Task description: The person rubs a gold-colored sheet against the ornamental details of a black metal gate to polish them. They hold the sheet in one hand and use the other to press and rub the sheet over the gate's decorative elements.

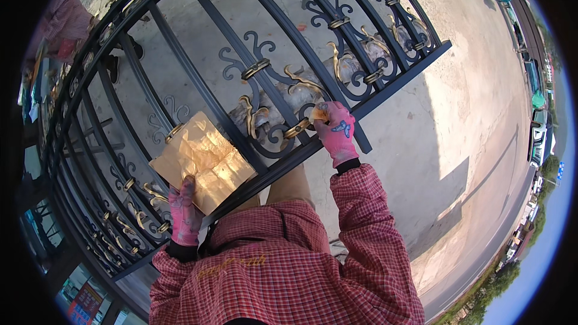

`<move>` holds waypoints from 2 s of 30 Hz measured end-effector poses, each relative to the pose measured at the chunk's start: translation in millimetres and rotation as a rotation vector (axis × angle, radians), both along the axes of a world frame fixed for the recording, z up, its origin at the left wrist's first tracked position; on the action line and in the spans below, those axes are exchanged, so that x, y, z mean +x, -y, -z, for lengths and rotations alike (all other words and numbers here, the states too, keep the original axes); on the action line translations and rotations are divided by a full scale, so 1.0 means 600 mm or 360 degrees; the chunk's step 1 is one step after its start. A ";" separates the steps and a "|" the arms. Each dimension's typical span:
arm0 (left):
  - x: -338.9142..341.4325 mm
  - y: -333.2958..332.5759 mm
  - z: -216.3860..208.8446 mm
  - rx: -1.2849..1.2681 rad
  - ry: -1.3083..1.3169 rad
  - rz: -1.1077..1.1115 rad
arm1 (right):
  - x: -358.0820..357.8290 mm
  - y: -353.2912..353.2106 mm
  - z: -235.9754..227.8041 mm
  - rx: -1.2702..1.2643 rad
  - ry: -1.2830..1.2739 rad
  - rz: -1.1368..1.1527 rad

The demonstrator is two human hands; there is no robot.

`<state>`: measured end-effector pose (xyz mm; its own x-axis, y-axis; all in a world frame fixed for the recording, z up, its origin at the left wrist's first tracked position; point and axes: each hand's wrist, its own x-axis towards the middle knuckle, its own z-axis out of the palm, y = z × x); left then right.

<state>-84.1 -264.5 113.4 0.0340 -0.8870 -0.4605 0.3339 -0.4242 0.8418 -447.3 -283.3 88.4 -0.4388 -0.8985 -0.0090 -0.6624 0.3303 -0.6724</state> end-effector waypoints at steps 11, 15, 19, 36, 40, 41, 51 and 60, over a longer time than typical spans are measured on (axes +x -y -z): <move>-0.058 -0.044 -0.011 -0.0059 -0.0151 -0.0414 | -0.012 0.060 -0.048 0.0058 -0.0298 -0.1300; -0.114 -0.095 -0.036 0.0112 -0.0160 -0.0691 | -0.014 0.100 -0.042 -0.0014 -0.0180 -0.1819; -0.186 -0.173 -0.047 0.0010 -0.0176 -0.1073 | -0.006 0.143 -0.075 -0.0009 -0.0207 -0.2155; -0.520 -0.484 0.021 0.0082 -0.0258 -0.2137 | -0.068 0.169 -0.050 -0.0551 -0.0433 -0.3038; -0.616 -0.528 -0.004 -0.0004 -0.0150 -0.2389 | -0.068 0.164 -0.032 -0.0600 -0.0227 -0.3319; -0.632 -0.538 0.008 -0.0094 -0.0154 -0.2462 | -0.068 0.160 -0.020 -0.0717 -0.0461 -0.3404; -0.759 -0.468 0.008 -0.0104 -0.0213 -0.2812 | -0.051 0.188 0.001 -0.1139 -0.0389 -0.3749; -0.804 -0.406 -0.007 -0.0095 -0.0168 -0.2868 | -0.060 0.225 0.036 -0.1182 -0.0353 -0.3914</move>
